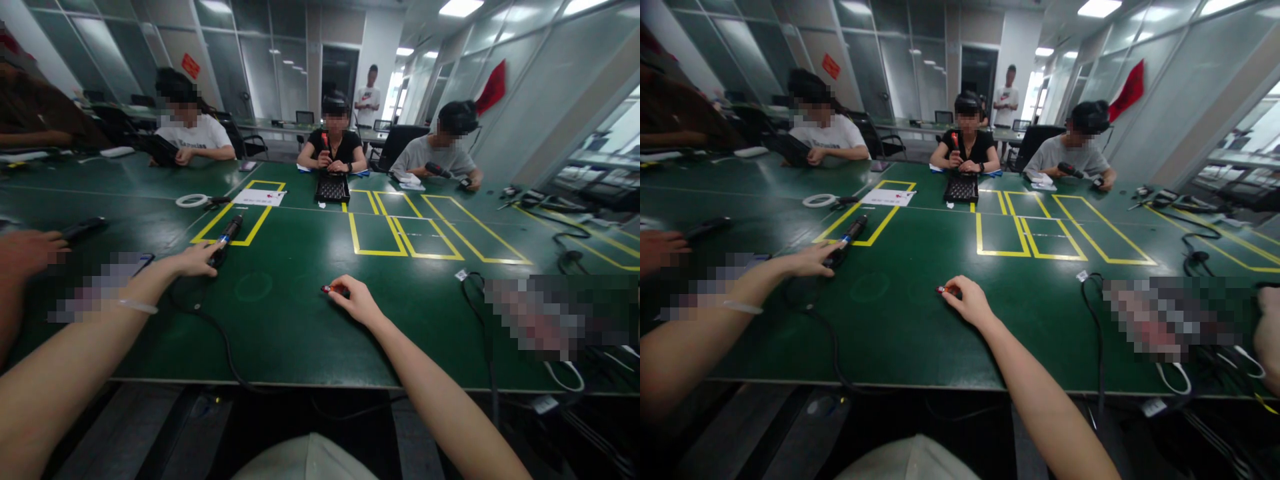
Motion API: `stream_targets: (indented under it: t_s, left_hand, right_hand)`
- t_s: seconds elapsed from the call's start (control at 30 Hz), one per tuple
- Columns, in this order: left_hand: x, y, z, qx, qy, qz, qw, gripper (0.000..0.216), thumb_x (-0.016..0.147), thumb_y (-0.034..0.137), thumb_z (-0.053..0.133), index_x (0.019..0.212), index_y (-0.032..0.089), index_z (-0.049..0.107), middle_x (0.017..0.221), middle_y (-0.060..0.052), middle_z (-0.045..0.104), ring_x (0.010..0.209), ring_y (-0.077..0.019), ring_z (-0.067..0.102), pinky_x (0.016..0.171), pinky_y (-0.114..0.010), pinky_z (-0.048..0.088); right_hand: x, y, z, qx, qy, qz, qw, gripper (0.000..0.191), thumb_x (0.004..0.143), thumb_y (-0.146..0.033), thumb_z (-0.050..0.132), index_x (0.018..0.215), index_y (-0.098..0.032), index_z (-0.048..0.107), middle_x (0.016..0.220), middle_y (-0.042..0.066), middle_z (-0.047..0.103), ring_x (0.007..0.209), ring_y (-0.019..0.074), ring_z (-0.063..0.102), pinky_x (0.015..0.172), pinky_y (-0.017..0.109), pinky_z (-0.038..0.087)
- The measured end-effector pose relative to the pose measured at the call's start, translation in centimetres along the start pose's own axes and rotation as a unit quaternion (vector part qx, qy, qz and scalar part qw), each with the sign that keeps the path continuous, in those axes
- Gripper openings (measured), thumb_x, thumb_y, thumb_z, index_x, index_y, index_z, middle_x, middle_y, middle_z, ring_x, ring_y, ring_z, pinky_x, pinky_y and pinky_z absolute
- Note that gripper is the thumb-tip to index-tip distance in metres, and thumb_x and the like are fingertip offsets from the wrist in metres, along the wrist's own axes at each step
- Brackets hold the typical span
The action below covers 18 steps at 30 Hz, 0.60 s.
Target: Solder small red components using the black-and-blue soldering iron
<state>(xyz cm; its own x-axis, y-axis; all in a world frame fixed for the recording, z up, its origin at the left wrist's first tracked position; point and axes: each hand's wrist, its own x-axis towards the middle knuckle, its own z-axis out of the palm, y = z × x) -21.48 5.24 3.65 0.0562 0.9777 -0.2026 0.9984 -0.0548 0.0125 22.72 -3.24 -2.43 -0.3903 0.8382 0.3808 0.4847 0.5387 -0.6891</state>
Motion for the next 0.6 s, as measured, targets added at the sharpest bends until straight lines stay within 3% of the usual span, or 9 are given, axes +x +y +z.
stream_targets:
  t_s: [0.1, 0.27, 0.4, 0.6]
  left_hand:
    - [0.2, -1.2, -0.1, -0.012, -0.044, -0.001, 0.999, 0.099, 0.067, 0.021, 0.072, 0.150, 0.008, 0.020, 0.141, -0.018, 0.045, 0.109, -0.0249, 0.050, 0.092, -0.028, 0.037]
    - [0.9, -0.5, -0.9, 0.032, -0.051, 0.028, 0.998, 0.095, 0.065, 0.015, 0.071, 0.149, 0.011, 0.028, 0.136, -0.015, 0.048, 0.110, -0.0256, 0.048, 0.094, -0.030, 0.037]
    - [0.9, 1.4, -1.4, 0.046, -0.074, 0.015, 0.996, 0.087, 0.066, 0.015, 0.067, 0.146, 0.015, 0.036, 0.132, -0.015, 0.054, 0.108, -0.0290, 0.053, 0.090, -0.033, 0.042]
    - [-1.1, 6.4, -1.0, 0.054, -0.075, 0.007, 0.996, 0.090, 0.066, 0.035, 0.067, 0.148, 0.019, 0.033, 0.130, -0.016, 0.057, 0.109, -0.0315, 0.058, 0.085, -0.033, 0.046]
  right_hand:
    - [0.0, 0.1, 0.2, 0.002, -0.004, 0.001, 1.000, 0.014, 0.086, -0.031, 0.061, 0.093, -0.019, 0.063, 0.083, 0.002, 0.063, 0.073, 0.0148, 0.056, 0.068, 0.026, 0.042]
    - [0.0, 0.1, 0.4, 0.005, -0.011, 0.006, 1.000, 0.014, 0.086, -0.031, 0.061, 0.093, -0.018, 0.063, 0.083, 0.002, 0.062, 0.072, 0.0144, 0.056, 0.067, 0.026, 0.042]
    - [0.0, 0.2, 0.4, 0.007, -0.015, 0.004, 1.000, 0.014, 0.086, -0.030, 0.061, 0.094, -0.018, 0.063, 0.084, 0.003, 0.063, 0.072, 0.0137, 0.056, 0.067, 0.025, 0.043]
    - [0.0, 0.3, 0.5, 0.011, -0.020, -0.001, 1.000, 0.013, 0.085, -0.028, 0.063, 0.093, -0.018, 0.063, 0.084, 0.002, 0.063, 0.071, 0.0128, 0.056, 0.067, 0.024, 0.042]
